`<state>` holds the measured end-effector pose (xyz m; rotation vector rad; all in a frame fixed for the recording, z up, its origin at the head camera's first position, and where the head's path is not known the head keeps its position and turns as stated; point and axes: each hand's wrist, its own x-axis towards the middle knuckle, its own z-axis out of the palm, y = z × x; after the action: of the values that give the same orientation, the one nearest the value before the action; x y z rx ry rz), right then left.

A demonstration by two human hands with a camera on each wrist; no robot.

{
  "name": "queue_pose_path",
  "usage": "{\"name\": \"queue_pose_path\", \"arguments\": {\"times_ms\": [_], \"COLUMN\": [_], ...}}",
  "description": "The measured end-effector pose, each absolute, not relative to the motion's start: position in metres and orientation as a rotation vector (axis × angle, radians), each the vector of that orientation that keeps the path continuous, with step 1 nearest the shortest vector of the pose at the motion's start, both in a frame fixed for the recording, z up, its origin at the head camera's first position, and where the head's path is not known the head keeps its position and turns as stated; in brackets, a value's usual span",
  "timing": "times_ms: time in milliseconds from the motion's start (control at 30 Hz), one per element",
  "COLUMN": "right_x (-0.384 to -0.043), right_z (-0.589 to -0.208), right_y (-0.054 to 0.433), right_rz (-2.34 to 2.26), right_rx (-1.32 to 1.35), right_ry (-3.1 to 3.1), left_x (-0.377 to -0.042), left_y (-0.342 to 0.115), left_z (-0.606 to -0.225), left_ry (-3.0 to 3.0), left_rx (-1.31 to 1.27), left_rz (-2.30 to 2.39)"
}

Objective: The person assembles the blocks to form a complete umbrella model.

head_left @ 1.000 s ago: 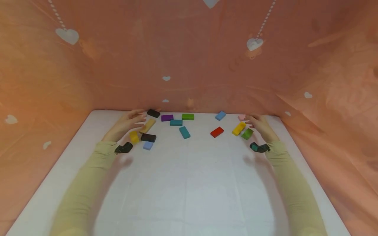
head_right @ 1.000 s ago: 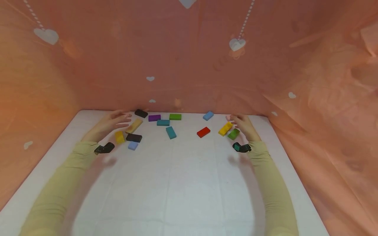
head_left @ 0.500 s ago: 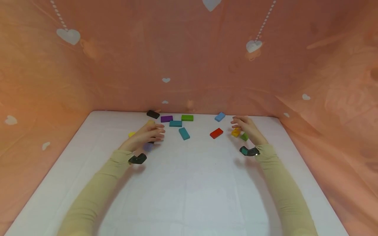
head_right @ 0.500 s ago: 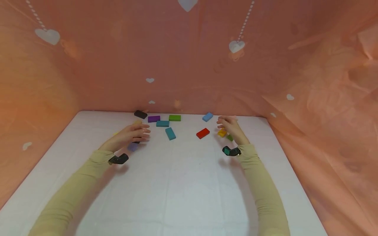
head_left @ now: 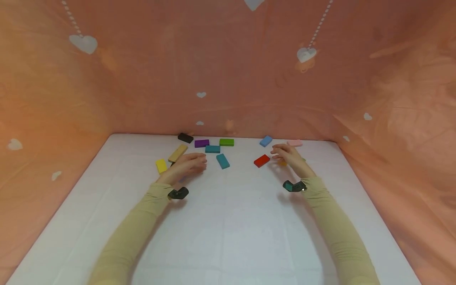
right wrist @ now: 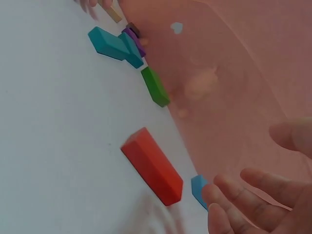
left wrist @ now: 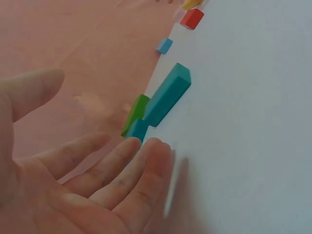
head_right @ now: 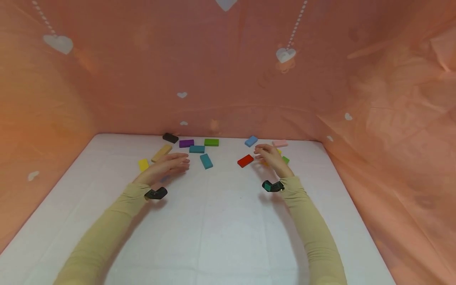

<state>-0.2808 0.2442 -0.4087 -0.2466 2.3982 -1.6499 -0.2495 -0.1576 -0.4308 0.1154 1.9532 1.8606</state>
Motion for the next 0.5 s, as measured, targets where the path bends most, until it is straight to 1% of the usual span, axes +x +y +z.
{"name": "queue_pose_path", "arguments": {"times_ms": [133,500], "right_x": [-0.278,-0.289], "right_z": [-0.401,-0.417], "right_y": [0.234,0.23], "right_rz": [-1.628,-1.563], "right_rx": [-0.224,-0.151], "right_ry": [2.414,2.45], "left_x": [-0.252,-0.262], "left_y": [-0.151,-0.132], "left_z": [-0.433,-0.438], "left_ry": [1.916,1.895], "left_rx": [0.119,0.044], "left_rz": [1.886,1.914]}}
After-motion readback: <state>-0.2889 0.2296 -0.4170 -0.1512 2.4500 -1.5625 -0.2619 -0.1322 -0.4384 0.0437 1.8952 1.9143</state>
